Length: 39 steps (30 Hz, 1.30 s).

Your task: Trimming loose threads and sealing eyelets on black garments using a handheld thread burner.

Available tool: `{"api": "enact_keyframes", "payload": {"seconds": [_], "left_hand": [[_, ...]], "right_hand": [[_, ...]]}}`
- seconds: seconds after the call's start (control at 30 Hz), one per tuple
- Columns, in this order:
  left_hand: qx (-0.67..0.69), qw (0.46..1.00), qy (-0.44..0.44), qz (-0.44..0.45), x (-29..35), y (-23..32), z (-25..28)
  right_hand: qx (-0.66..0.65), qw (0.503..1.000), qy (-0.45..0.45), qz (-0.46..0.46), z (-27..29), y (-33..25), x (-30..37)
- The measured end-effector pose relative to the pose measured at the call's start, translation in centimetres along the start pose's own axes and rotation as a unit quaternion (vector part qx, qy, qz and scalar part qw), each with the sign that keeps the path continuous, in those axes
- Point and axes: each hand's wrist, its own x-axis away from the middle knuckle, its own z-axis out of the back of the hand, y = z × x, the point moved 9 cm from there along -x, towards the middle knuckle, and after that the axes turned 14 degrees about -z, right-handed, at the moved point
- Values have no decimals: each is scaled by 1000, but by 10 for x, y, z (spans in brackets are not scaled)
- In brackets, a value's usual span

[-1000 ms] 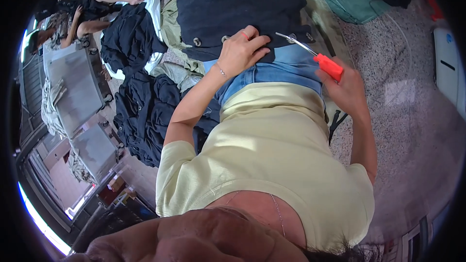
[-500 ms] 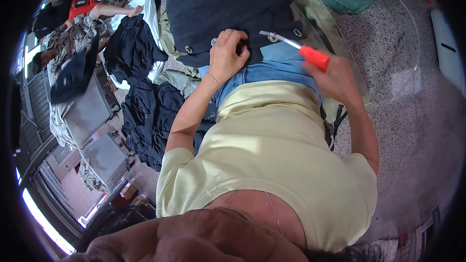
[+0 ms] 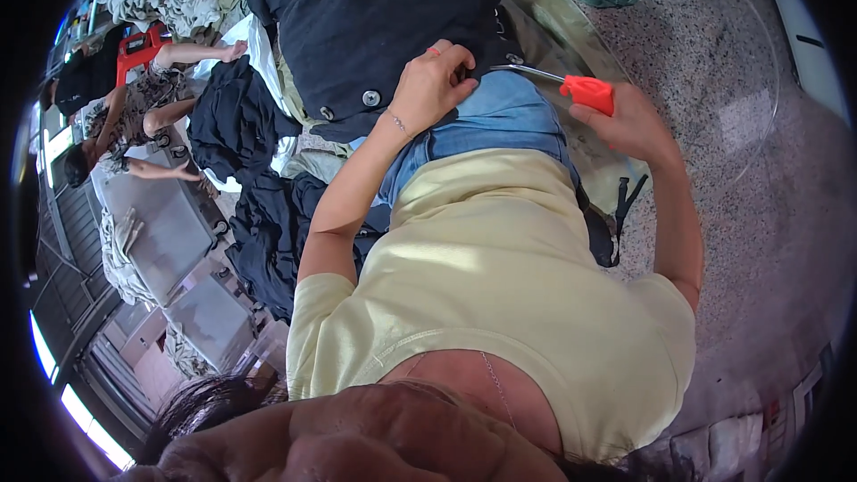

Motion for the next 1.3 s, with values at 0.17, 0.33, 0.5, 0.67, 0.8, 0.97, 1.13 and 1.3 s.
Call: {"api": "enact_keyframes", "payload": {"seconds": [0.17,0.33,0.5,0.67,0.8,0.97,1.13,1.3], "left_hand": [[2,1000,-11,1,0,-6,-2],[-23,998,-44,-24,-4,1,-4],[-71,992,-103,-12,-18,10,-13],[-232,959,-142,-79,-77,12,-50],[-158,918,-360,-47,-80,-33,-96],[-89,912,-400,-32,-86,-45,-103],[-20,963,-264,-50,-83,-32,-85],[26,981,-186,-43,-79,-31,-71]], "right_hand": [[51,998,24,36,-1,-20,1],[15,999,5,34,-9,-6,-12],[-125,992,24,10,16,31,-19],[-181,977,95,52,39,44,-16],[-163,981,100,30,41,53,-17],[-135,989,59,22,34,49,-24],[-78,995,57,-17,38,42,-20],[39,997,67,-21,39,37,-29]]}}
